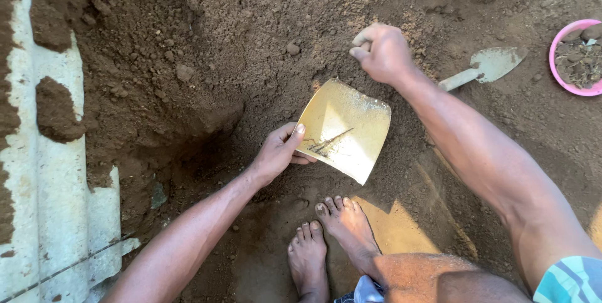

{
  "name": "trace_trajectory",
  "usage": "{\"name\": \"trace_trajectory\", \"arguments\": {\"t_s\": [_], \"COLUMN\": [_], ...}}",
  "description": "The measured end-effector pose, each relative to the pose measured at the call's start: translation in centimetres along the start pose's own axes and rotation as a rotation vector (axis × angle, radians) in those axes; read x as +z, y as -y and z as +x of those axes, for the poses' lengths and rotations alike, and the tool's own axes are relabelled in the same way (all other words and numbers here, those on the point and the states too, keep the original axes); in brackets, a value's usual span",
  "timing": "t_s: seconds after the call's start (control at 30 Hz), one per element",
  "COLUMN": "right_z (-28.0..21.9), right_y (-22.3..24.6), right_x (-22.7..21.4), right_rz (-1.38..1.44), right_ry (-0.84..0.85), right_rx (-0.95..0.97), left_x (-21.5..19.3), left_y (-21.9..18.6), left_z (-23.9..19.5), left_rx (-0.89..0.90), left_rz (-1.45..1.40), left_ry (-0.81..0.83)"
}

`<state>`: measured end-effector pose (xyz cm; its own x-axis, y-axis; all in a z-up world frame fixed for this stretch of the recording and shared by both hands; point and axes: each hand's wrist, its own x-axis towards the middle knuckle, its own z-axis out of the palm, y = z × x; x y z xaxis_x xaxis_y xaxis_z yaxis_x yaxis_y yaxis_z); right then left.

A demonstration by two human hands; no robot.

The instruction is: The person digs into a pile of soil using a small hand trowel and their hands, breaking up clumps and moving soil into a pink bowl. They also use a yellow dustpan to collect soil from the trench.

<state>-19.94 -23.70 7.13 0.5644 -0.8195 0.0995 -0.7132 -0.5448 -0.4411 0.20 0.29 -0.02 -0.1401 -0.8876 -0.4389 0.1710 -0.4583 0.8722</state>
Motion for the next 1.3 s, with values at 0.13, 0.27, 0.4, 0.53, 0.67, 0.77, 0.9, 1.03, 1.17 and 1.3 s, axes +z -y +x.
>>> {"name": "trace_trajectory", "arguments": {"t_s": [0.13, 0.27, 0.4, 0.53, 0.67, 0.77, 0.9, 1.03, 1.17, 1.3], "right_z": [-0.6, -1.9, -4.0, -3.0, 2.0, 4.0, 5.7, 5.5, 3.1, -0.9], "right_y": [-1.5, -1.5, -0.9, -1.8, -4.7, -6.7, -7.5, -5.7, -1.8, 0.8], "right_x": [-0.7, -3.2, -5.2, -4.3, -2.2, -1.2, -0.8, -1.9, -5.2, -8.6], "right_rz": [0.135, 0.121, 0.159, -0.019, -0.128, -0.193, -0.25, -0.158, 0.116, 0.445], "right_ry": [0.089, 0.076, 0.395, 0.403, -0.231, -0.454, -0.458, -0.461, -0.252, 0.407], "right_rx": [0.179, 0.006, -0.13, -0.152, -0.257, -0.316, -0.37, -0.343, -0.165, 0.071], "left_x": [-0.4, -0.1, 0.2, 0.1, -0.3, -0.4, -0.5, -0.4, -0.2, 0.2], "left_y": [0.2, -0.1, -0.7, -1.2, -1.0, -0.8, -0.9, -1.5, -2.5, -3.8], "left_z": [-0.5, -0.4, -0.2, -0.2, -0.4, -0.6, 0.0, 0.5, 0.8, 1.5], "left_rx": [0.016, -0.011, -0.012, 0.016, 0.018, 0.028, 0.023, 0.021, 0.012, 0.022], "left_rz": [0.002, 0.017, 0.012, 0.001, 0.009, -0.01, -0.014, 0.024, 0.008, -0.015], "left_ry": [-0.002, -0.005, -0.012, -0.007, -0.005, -0.003, -0.013, -0.025, -0.044, -0.063]}}
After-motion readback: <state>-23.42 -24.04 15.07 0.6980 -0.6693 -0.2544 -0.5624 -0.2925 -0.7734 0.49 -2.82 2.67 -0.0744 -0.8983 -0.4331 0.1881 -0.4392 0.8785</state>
